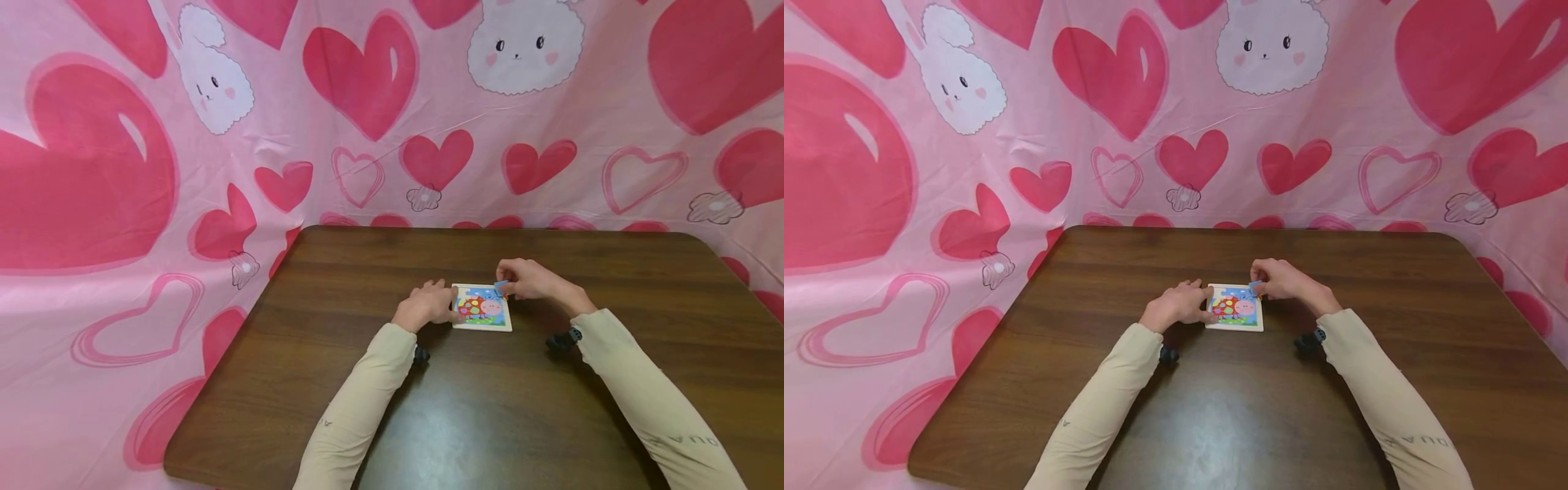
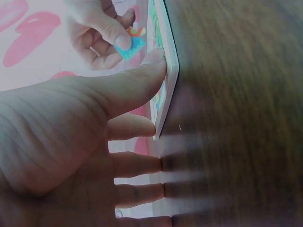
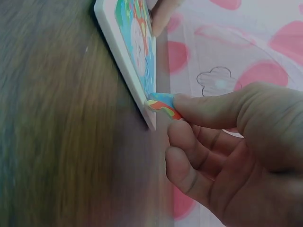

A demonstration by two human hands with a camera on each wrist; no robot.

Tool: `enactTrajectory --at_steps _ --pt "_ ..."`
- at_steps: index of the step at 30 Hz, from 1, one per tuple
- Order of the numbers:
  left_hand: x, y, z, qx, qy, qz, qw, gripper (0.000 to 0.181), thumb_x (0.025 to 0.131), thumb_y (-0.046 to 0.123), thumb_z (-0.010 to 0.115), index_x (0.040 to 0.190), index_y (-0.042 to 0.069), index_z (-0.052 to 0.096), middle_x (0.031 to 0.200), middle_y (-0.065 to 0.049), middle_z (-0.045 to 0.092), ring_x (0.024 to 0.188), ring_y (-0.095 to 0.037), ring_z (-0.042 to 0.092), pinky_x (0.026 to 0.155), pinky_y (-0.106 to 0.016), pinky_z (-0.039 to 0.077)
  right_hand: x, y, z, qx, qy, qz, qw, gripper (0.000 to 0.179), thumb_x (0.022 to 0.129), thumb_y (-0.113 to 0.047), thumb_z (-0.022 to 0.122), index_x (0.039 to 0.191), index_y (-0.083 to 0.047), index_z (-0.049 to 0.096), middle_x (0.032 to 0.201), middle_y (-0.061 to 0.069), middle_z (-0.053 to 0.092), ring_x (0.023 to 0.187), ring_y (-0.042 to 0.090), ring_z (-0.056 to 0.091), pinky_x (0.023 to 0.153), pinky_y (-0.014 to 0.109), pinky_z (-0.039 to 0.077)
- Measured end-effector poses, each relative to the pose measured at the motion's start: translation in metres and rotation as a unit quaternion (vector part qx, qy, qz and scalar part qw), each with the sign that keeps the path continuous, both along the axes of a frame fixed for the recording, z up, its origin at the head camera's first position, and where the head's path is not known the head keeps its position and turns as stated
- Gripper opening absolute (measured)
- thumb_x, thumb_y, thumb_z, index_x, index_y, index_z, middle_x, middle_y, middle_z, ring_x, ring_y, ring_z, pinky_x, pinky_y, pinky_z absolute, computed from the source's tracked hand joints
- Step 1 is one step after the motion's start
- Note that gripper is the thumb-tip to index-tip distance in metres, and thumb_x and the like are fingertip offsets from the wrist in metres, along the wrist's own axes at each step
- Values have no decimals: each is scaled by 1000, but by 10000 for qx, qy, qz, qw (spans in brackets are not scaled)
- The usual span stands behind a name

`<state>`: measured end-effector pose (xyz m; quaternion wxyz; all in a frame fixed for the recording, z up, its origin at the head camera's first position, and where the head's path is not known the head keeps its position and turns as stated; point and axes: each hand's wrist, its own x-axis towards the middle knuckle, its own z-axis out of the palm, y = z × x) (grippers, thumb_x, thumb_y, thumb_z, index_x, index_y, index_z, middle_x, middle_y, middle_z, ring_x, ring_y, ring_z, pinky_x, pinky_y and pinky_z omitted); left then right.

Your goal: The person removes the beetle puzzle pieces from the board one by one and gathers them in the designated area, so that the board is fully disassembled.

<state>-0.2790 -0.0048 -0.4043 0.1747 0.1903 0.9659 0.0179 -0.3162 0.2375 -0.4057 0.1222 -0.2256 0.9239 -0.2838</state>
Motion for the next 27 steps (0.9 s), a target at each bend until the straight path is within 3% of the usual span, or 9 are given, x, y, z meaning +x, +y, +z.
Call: enactTrajectory --at_steps 11,27 --pt "0 0 -1 -51 -6 -42 10000 75 89 55 63 153 26 35 161 -6 29 147 -29 27 116 -49 31 2 21 2 48 -74 -239 9997 13 89 -8 69 94 -6 57 77 6 62 58 16 56 55 29 51" --pt "1 2 1 -83 -44 -43 9999 76 89 55 63 153 26 35 162 -6 28 148 -29 26 117 -49 30 4 42 0 -46 -280 -172 9995 9 91 -7 65 90 -5 57 73 7 64 55 17 57 52 30 50"
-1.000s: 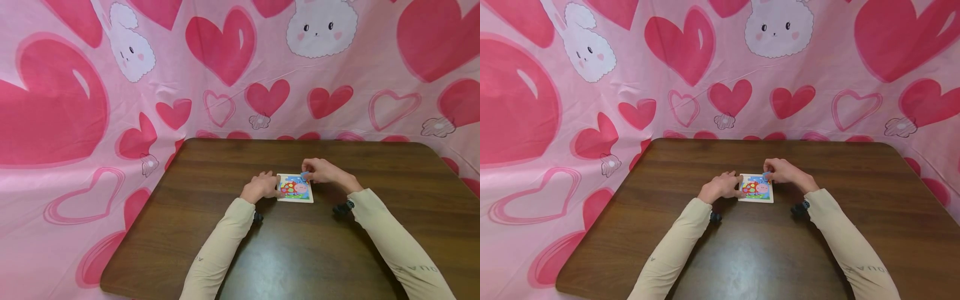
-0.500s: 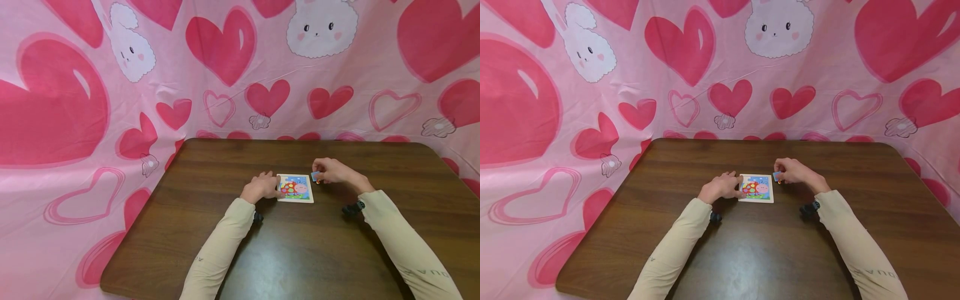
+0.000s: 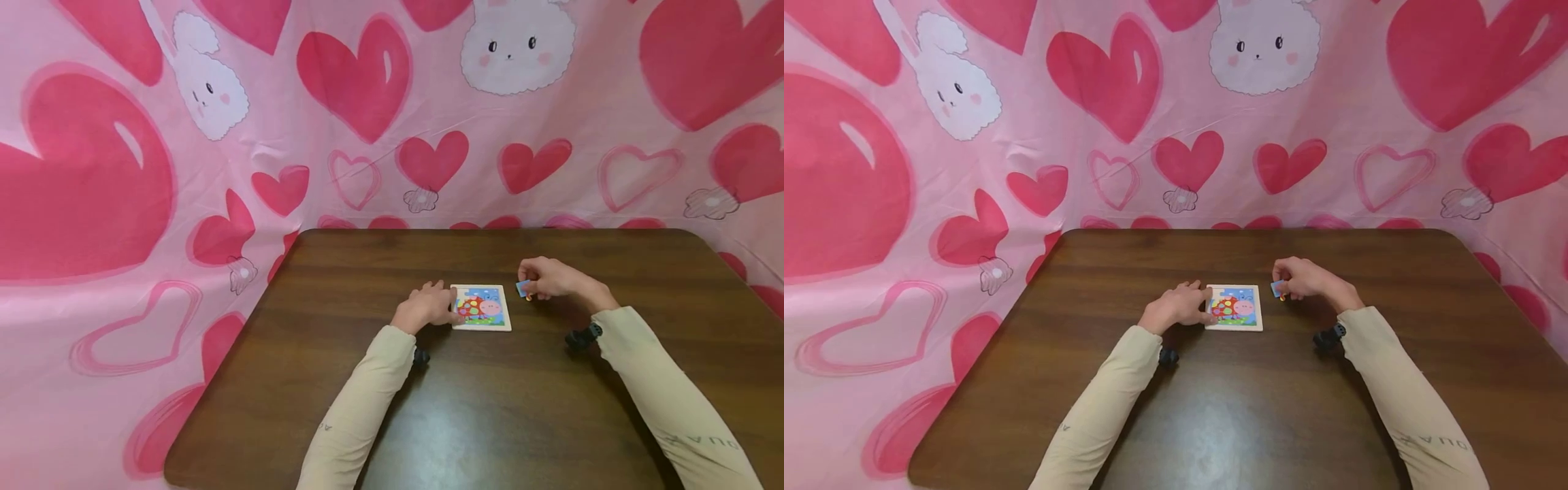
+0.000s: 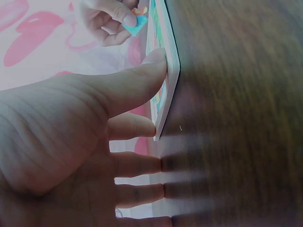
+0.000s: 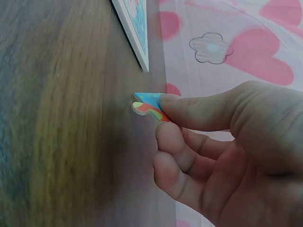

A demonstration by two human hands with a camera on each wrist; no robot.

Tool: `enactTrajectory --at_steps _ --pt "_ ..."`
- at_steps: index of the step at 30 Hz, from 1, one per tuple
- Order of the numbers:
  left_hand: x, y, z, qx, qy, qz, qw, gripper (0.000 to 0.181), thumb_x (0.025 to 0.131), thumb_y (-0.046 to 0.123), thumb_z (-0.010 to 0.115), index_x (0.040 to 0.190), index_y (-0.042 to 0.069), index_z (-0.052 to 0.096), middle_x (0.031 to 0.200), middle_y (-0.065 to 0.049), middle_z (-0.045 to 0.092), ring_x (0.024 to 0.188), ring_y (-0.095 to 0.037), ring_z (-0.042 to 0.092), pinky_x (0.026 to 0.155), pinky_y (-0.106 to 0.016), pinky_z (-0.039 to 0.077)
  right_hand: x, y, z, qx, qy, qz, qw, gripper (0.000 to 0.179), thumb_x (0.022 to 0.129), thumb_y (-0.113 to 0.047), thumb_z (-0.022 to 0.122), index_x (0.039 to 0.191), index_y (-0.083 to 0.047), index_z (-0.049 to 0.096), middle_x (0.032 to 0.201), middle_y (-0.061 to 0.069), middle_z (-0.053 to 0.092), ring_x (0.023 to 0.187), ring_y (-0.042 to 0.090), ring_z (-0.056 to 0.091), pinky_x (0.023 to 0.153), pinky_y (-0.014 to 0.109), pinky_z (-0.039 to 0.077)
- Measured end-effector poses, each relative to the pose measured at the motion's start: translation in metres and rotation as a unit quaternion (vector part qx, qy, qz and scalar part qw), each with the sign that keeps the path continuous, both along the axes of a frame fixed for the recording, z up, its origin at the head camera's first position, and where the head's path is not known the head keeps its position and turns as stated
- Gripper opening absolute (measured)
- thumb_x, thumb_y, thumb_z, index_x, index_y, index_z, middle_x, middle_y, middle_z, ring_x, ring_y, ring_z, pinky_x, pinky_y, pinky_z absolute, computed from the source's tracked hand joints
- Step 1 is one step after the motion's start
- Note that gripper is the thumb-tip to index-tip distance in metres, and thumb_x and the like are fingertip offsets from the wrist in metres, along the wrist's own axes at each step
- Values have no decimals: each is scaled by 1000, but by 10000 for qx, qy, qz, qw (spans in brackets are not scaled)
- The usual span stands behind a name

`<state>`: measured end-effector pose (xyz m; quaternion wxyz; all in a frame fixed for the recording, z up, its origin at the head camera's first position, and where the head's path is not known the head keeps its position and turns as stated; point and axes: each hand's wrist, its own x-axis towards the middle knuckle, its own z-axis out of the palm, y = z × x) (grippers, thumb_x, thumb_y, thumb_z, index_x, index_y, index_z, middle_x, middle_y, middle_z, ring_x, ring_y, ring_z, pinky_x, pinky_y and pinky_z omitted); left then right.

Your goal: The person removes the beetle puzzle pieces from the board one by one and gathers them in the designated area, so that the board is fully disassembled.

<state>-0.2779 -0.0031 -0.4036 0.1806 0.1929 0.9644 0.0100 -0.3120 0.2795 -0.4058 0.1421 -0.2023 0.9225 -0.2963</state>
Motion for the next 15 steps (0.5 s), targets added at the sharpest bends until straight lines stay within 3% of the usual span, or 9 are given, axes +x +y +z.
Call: enactTrajectory --at_steps 15 --pt "0 -1 0 131 -50 39 9999 75 89 53 64 153 26 36 162 -6 29 148 -29 26 117 -49 30 -2 9 1 312 -189 -11 9993 9 93 -12 65 92 -6 58 75 4 63 60 17 54 53 31 49"
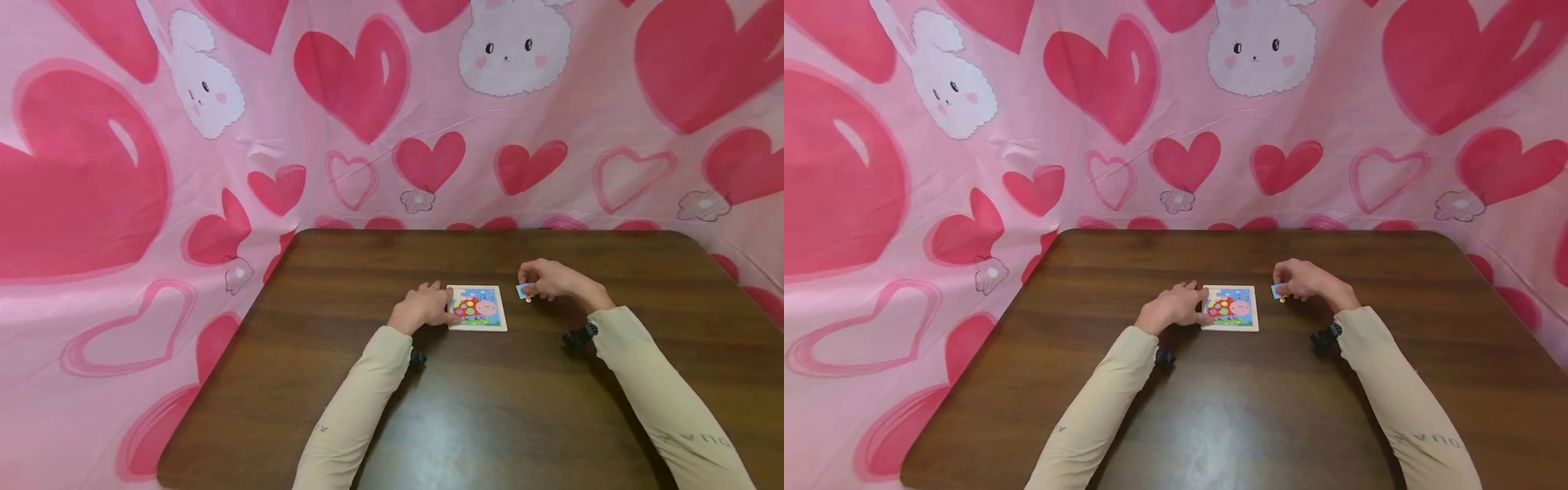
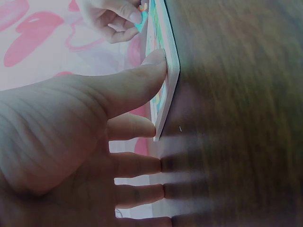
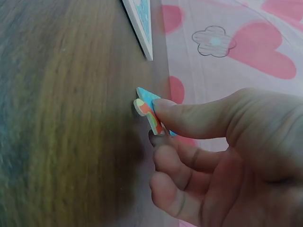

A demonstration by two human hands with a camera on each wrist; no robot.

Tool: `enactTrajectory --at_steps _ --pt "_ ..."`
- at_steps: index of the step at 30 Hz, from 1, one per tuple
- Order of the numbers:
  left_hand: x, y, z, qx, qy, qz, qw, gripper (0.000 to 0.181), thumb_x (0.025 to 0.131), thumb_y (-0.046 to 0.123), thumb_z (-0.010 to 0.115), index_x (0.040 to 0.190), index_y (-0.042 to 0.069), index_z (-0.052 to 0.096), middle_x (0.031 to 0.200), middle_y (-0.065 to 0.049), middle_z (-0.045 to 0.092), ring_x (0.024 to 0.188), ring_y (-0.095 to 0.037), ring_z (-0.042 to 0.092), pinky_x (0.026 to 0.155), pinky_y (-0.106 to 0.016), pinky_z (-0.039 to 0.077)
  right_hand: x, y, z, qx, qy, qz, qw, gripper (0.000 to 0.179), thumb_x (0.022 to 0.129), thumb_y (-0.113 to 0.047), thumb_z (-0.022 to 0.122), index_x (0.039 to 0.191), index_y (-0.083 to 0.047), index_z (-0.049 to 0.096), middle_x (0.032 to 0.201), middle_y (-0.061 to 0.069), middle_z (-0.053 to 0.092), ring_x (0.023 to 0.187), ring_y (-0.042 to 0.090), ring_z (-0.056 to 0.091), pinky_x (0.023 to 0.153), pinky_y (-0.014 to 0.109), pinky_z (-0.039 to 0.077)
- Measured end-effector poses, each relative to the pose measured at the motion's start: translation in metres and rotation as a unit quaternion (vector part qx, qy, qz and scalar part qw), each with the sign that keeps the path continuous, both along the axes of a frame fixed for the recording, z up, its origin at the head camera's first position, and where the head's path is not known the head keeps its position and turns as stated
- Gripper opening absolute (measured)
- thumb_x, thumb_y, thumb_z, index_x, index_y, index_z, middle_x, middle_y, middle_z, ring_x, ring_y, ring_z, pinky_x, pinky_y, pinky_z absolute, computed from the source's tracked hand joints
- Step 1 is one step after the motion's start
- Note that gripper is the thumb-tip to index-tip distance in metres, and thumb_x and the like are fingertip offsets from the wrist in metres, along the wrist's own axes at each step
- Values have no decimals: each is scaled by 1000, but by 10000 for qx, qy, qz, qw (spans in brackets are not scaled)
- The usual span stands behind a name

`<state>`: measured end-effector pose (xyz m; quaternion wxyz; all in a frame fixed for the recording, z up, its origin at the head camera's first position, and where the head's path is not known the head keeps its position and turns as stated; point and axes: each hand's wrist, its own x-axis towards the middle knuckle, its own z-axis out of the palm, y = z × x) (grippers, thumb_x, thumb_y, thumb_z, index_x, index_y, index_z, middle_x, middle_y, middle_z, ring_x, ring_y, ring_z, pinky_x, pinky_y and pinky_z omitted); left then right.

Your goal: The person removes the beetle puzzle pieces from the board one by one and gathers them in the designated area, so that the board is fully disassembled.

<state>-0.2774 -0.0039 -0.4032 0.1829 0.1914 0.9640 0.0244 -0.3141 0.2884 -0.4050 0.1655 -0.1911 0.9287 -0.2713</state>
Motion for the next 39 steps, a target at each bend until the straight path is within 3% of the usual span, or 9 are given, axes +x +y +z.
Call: enactTrajectory --at_steps 6,15,25,29,33,39 --pt "0 -1 1 14 24 -18 10000 74 89 53 64 153 25 36 161 -7 30 148 -30 27 116 -50 30 -1 -4 -1 196 -106 -105 9997 11 95 -14 64 95 -6 56 75 3 62 59 16 49 51 30 45" --pt "0 -1 1 -59 72 -38 9999 74 90 54 63 153 25 36 161 -7 30 148 -30 27 116 -50 30 3 -9 1 470 158 -402 9980 20 89 -17 69 90 -5 53 74 4 55 52 16 46 48 27 42" --pt "-1 0 -3 -66 35 -26 10000 75 89 54 64 153 26 36 162 -6 29 148 -29 25 116 -50 30 4 -21 -2 229 634 59 9977 6 92 -12 64 90 -8 59 76 3 56 61 16 50 55 31 45" --pt "-1 -1 -3 -57 54 -20 10000 74 89 53 64 152 26 37 161 -6 31 148 -29 27 116 -50 31 3 -30 -4 123 827 151 9964 6 92 -12 65 92 -8 60 75 3 56 58 15 50 55 30 43" --pt "-2 -1 -2 -44 57 -43 10000 73 89 52 64 152 25 38 160 -7 31 147 -30 27 115 -51 31 3 -38 -6 36 698 60 9975 7 93 -14 66 95 -9 61 74 4 56 55 15 50 52 29 45" --pt "-2 0 -1 -70 62 -59 9999 74 90 54 63 153 26 36 161 -6 30 148 -29 27 115 -50 32 2 -49 -8 103 989 197 9948 12 90 -14 69 99 -7 65 77 3 60 65 16 50 59 29 44"
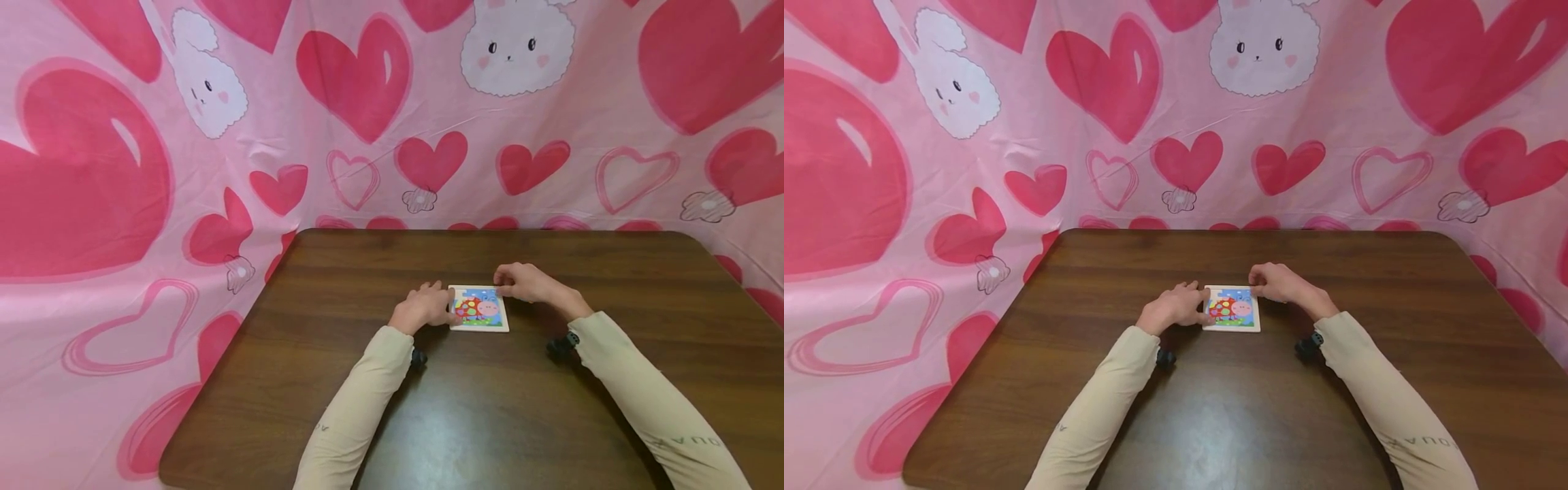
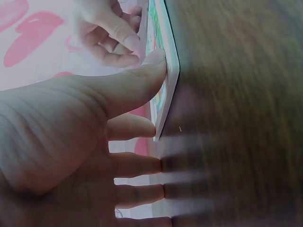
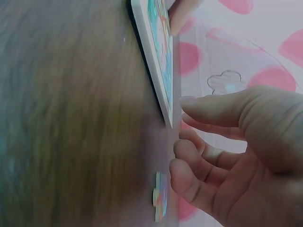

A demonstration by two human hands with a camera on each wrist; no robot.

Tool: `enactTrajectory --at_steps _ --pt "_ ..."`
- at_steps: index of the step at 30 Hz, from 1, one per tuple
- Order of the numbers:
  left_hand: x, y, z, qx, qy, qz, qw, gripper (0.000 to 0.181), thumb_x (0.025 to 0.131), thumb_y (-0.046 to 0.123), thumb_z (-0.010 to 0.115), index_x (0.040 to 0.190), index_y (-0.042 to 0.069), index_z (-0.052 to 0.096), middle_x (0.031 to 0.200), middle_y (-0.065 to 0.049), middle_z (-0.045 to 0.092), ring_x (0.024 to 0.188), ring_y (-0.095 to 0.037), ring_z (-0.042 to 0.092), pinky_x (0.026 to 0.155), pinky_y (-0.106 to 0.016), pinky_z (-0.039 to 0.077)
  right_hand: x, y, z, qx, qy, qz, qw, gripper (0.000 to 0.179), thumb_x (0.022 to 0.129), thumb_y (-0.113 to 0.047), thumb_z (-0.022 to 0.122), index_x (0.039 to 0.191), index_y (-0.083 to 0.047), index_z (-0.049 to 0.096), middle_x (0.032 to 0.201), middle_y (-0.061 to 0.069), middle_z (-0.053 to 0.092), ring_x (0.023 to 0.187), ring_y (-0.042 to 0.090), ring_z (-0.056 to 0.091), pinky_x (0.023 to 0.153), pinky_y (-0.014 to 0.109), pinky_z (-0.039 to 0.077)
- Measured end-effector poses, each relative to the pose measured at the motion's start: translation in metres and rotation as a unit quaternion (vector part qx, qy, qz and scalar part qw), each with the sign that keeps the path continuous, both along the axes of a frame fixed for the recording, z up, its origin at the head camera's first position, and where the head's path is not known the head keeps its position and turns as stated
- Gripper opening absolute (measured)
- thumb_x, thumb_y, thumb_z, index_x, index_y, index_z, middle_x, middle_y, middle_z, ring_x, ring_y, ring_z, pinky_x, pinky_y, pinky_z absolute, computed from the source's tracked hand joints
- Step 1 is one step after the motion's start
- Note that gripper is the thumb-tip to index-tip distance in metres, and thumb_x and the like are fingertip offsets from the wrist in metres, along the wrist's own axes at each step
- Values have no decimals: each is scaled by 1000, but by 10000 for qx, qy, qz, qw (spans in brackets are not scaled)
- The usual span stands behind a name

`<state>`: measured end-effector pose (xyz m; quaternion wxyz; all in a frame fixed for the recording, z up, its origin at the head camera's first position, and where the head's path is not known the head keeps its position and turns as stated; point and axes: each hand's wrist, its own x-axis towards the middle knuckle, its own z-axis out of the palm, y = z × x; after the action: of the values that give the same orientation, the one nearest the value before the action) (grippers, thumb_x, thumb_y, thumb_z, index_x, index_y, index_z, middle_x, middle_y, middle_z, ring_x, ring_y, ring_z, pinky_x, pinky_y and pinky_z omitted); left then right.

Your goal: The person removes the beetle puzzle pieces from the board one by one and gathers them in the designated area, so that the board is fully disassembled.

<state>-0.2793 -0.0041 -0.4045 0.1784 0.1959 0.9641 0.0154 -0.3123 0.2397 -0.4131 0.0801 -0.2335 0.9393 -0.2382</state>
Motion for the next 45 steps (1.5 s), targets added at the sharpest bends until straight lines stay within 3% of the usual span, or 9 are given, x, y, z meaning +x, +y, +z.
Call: enactTrajectory --at_steps 15,26,36,45 --pt "0 0 1 -37 -42 7 10000 75 90 56 61 153 25 35 162 -7 28 148 -30 26 117 -50 30 -3 -22 -1 70 54 319 9995 21 91 -15 69 109 -4 69 94 8 70 81 19 58 77 39 52" --pt "-1 0 3 86 -86 42 9999 73 90 54 63 152 25 38 161 -7 30 148 -30 27 116 -51 30 1 -32 2 85 -532 202 9983 28 91 -17 69 117 -6 67 106 11 69 88 22 58 87 45 53" --pt "0 -1 4 44 -27 -15 10000 73 91 55 62 152 24 37 161 -7 30 147 -30 28 116 -52 30 5 -37 7 370 -427 332 9979 27 89 -12 70 114 -1 67 99 11 68 86 21 59 81 40 53" --pt "2 -1 3 88 -80 64 9999 73 90 53 64 152 27 37 161 -6 29 148 -28 26 117 -50 29 5 -40 7 471 -489 469 9966 30 89 -11 71 116 0 63 101 11 64 88 22 55 84 42 52"
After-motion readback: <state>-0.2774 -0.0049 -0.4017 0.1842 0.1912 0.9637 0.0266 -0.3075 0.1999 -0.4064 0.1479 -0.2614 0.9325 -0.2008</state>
